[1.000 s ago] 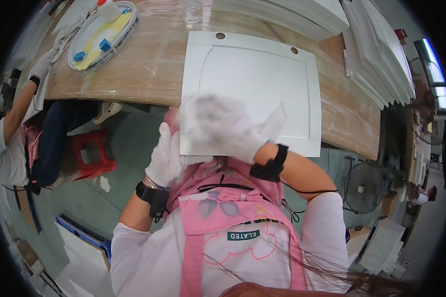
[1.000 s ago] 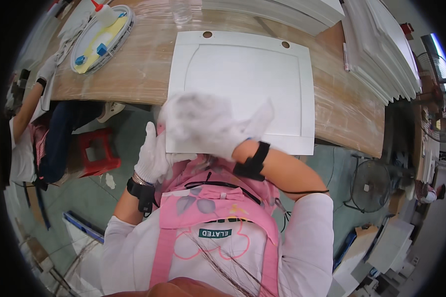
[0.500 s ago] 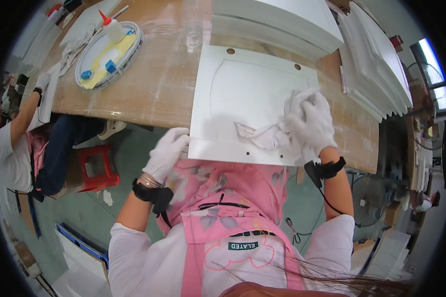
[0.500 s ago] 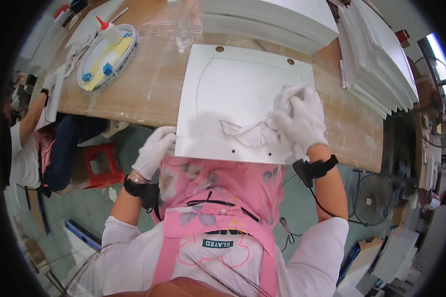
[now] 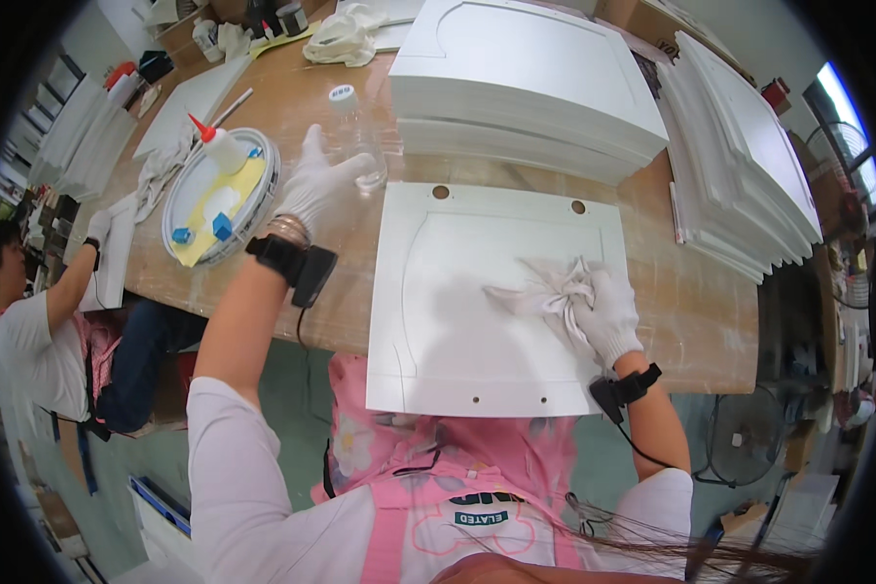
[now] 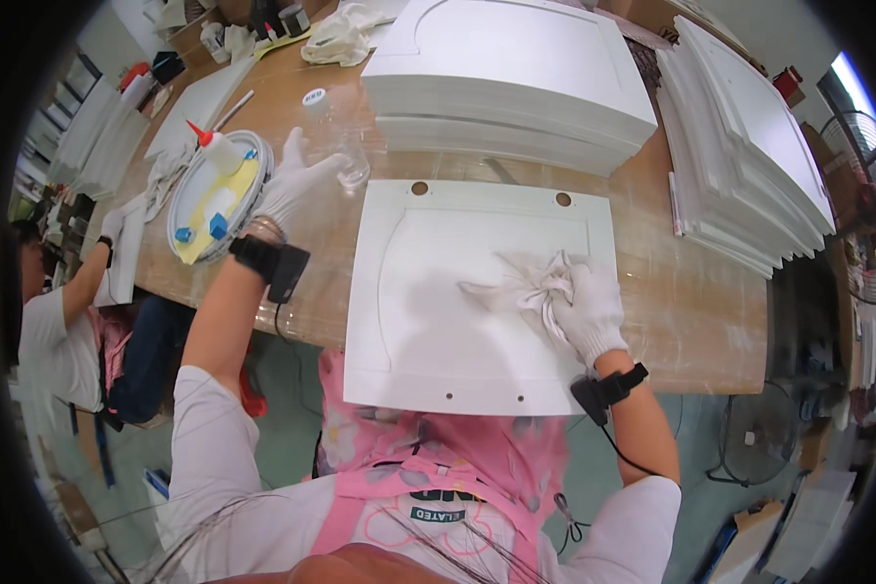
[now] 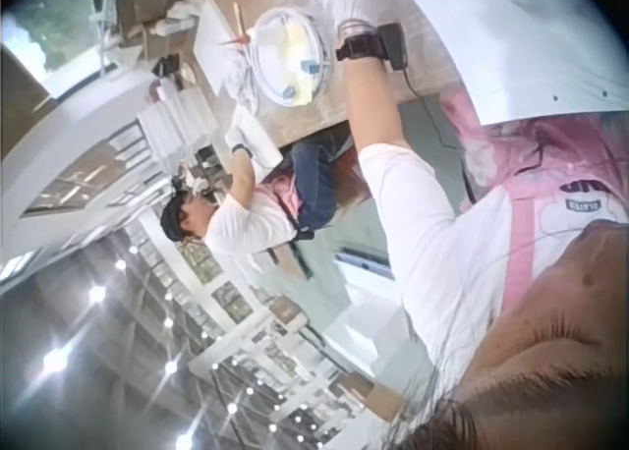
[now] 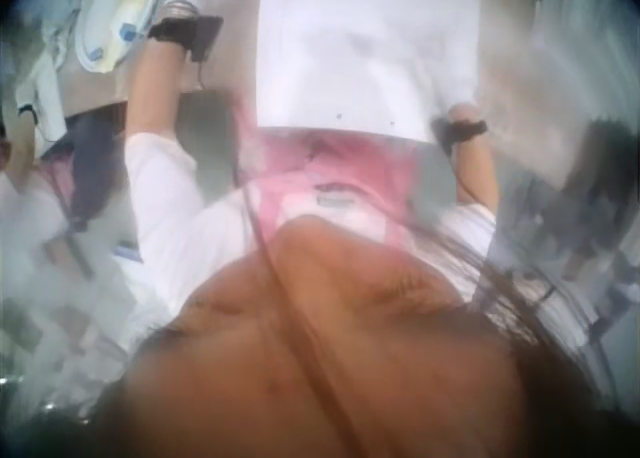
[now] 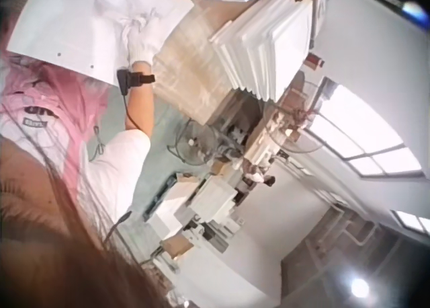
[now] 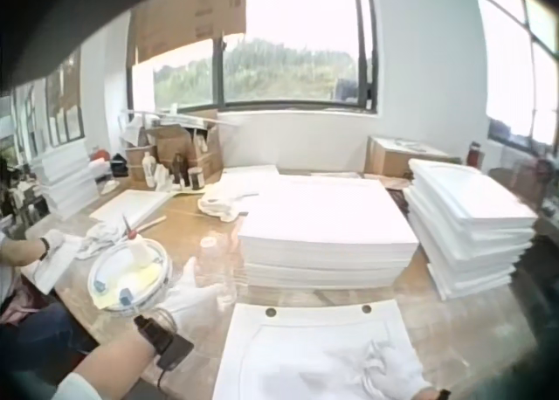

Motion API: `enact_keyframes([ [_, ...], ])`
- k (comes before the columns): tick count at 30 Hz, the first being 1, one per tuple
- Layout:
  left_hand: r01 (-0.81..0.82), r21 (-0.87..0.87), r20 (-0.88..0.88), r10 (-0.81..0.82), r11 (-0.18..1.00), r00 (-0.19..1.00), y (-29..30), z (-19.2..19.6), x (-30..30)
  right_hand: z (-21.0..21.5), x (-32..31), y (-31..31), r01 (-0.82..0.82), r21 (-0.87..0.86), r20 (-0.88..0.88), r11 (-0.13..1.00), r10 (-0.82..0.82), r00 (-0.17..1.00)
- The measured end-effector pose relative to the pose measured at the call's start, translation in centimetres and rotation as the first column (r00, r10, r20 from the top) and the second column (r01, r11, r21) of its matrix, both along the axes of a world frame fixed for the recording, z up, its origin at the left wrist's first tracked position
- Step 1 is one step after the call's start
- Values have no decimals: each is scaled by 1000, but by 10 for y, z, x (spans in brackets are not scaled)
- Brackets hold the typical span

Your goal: Cleaning and finishing white furniture panels using solvent, a scraper block, a blade, and a cloth.

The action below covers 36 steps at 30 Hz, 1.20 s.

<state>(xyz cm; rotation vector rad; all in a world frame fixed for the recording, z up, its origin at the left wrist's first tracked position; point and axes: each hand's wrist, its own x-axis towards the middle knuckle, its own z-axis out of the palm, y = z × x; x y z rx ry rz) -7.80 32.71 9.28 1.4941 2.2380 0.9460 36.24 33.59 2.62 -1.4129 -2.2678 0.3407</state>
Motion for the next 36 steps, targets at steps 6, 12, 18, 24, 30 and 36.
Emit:
enact_keyframes([
  [6,-11,193,432,-75,981,899,48,-34,-7,-7,-1,3,-25,13,-40,1000,25,999],
  [12,98,-34,251,-87,995,964,-2,8,-8,-6,3,2,-14,70,-83,997,20,996],
  [18,58,-420,-605,-327,906,726,-74,30,23,-5,6,3,-47,116,-65,992,55,996],
  [24,-32,-349,-823,-290,937,489,-78,10,18,-4,4,1,-48,79,-95,996,55,994],
  [30,-160,-490,-786,-355,857,506,-61,25,35,-3,5,1,-51,77,-103,996,58,993],
  [36,-203,-479,-780,-308,854,546,-51,23,33,-7,8,2,-61,71,-88,996,67,994],
])
